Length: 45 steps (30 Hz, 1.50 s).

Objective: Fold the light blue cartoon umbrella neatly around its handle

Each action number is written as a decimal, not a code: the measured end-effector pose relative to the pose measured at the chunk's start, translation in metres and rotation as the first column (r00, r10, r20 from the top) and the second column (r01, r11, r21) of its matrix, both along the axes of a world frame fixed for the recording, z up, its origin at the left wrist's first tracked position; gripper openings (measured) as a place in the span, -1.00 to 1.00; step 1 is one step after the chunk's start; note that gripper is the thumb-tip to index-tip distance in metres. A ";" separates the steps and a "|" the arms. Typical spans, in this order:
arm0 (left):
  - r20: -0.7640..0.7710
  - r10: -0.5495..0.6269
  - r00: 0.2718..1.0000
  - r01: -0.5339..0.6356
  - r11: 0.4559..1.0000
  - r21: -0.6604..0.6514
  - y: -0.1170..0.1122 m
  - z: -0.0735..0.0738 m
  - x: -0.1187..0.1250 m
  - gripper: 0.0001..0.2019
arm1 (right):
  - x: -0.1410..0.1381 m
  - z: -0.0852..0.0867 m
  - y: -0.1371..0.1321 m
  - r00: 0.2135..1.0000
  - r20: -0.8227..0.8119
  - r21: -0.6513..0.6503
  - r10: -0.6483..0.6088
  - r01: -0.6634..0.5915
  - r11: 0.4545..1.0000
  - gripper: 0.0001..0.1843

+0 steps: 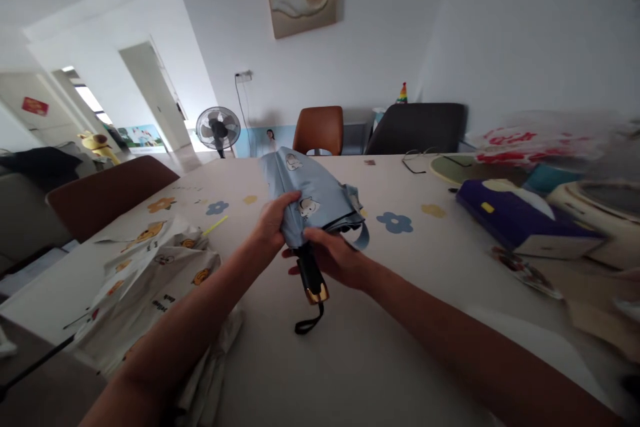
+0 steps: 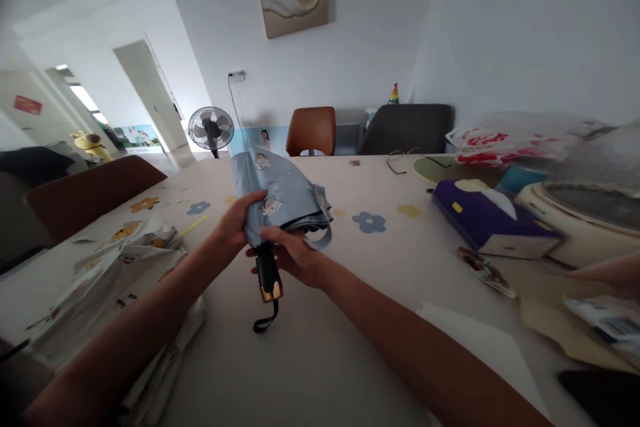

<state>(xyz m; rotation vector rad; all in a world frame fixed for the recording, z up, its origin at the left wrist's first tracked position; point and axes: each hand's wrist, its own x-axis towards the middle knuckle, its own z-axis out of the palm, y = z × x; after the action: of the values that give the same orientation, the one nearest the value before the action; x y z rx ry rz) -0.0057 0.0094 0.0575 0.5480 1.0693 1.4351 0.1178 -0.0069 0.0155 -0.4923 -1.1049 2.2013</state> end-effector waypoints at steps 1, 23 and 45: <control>0.024 -0.031 0.999 0.032 0.999 -0.024 0.001 0.003 -0.002 -0.87 | 0.003 0.001 0.004 1.000 -0.024 -0.001 -0.016 0.016 1.000 -0.70; -0.203 -0.030 0.979 0.024 0.999 -0.034 -0.001 -0.031 0.013 -0.69 | -0.009 -0.007 -0.009 0.974 0.223 -0.118 -0.047 0.075 0.990 -0.89; -0.908 0.218 -0.358 0.818 0.541 -0.193 0.087 -0.020 0.072 -0.69 | -0.009 -0.023 -0.006 0.919 0.394 -0.206 -0.034 0.125 0.970 -0.77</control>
<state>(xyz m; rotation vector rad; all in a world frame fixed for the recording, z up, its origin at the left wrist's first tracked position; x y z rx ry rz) 0.0668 0.0965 0.0376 2.8362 1.1091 0.1849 0.1085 -0.0125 -0.0073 -1.0954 -1.0037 2.2239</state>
